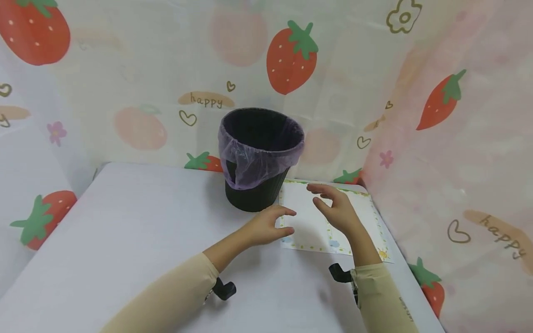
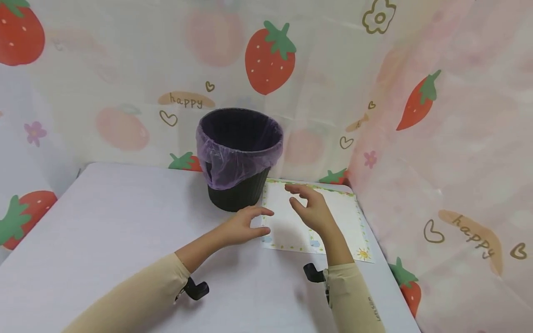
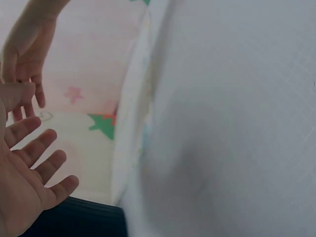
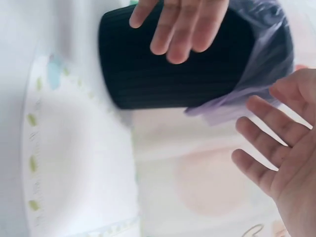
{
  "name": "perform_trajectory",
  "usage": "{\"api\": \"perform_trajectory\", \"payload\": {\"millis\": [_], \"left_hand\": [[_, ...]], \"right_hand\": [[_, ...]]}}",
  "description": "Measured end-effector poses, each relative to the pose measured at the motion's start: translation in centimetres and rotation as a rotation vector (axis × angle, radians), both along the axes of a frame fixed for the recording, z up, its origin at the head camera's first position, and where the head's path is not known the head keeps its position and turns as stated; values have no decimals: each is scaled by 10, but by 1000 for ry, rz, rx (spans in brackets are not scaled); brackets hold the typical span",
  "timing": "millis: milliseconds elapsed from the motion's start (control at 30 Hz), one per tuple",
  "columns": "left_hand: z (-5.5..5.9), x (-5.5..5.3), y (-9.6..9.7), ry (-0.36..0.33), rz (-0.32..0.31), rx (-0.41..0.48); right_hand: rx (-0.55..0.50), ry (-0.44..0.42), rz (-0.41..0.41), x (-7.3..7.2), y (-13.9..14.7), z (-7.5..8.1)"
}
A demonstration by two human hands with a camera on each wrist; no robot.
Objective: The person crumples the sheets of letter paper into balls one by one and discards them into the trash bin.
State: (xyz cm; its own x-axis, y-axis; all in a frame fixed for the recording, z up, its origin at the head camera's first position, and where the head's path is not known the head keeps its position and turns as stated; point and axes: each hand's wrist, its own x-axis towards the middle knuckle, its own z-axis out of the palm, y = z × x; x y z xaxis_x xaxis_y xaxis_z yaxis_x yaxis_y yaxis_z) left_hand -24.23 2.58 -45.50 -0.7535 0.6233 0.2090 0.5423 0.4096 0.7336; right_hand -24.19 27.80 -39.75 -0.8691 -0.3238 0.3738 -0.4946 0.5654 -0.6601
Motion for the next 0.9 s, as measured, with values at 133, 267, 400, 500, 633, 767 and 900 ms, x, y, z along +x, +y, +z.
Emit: {"api": "perform_trajectory", "payload": {"millis": [133,267,400,500,633,767,900], "left_hand": [[-17,-11,10,-5,25,-99],[-32,-21,18,-20,60,-167],[-44,-29,24,-13,89,-210],[-49,-34,29,2,107,-228],[-56,-38,31,19,130,-257],[-65,-40,33,42,155,-277],[-70,-39,36,53,178,-279]], "right_hand": [[28,-40,-53,-3,6,-15],[51,-89,-88,-7,15,-29],[72,-111,-108,-8,22,-39],[90,-104,-122,-9,27,-45],[118,-117,-141,-12,33,-53],[146,-158,-155,-14,38,-61],[161,-189,-163,-14,42,-66]]}}
